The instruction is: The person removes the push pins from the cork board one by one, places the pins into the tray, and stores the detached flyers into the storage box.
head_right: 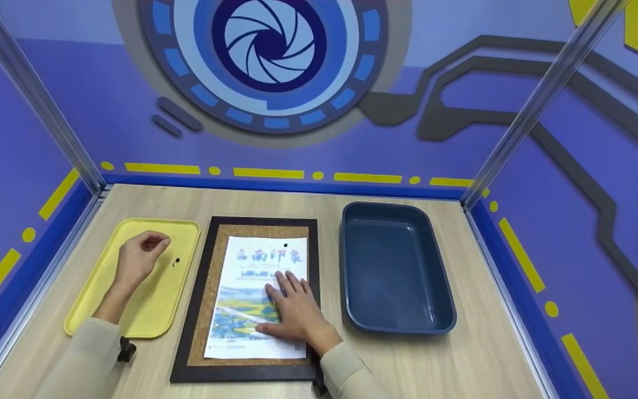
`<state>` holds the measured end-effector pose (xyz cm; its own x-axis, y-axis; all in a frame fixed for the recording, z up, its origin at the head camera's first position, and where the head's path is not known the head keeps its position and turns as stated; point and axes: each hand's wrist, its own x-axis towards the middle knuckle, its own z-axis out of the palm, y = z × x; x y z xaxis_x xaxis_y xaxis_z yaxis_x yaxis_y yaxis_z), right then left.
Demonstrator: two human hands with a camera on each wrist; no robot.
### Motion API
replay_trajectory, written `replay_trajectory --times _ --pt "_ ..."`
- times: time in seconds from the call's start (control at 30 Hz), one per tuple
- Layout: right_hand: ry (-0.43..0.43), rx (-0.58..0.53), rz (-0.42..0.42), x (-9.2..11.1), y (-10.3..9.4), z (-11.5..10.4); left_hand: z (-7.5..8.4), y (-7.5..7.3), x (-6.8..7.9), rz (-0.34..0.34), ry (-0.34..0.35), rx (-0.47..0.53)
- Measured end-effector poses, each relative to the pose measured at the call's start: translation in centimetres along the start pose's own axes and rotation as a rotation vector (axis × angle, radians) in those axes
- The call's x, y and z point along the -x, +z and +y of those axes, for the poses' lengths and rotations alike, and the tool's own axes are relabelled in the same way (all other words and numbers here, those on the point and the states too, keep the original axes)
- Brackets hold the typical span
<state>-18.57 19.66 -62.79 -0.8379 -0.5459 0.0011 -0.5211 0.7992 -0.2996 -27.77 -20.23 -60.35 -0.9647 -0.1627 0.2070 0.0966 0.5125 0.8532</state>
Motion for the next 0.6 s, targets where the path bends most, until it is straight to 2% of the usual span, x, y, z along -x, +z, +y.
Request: replay_trajectory --times 0.37,0.6 --pt "0.002 0.013 0.003 0.0 0.0 -0.1 -3.0 -0.3 0.7 -0.048 -0.08 -0.057" --pt "0.0 0.016 0.005 0.0 0.1 -0.1 -3.8 0.1 0.9 -0.043 -0.133 -0.051"
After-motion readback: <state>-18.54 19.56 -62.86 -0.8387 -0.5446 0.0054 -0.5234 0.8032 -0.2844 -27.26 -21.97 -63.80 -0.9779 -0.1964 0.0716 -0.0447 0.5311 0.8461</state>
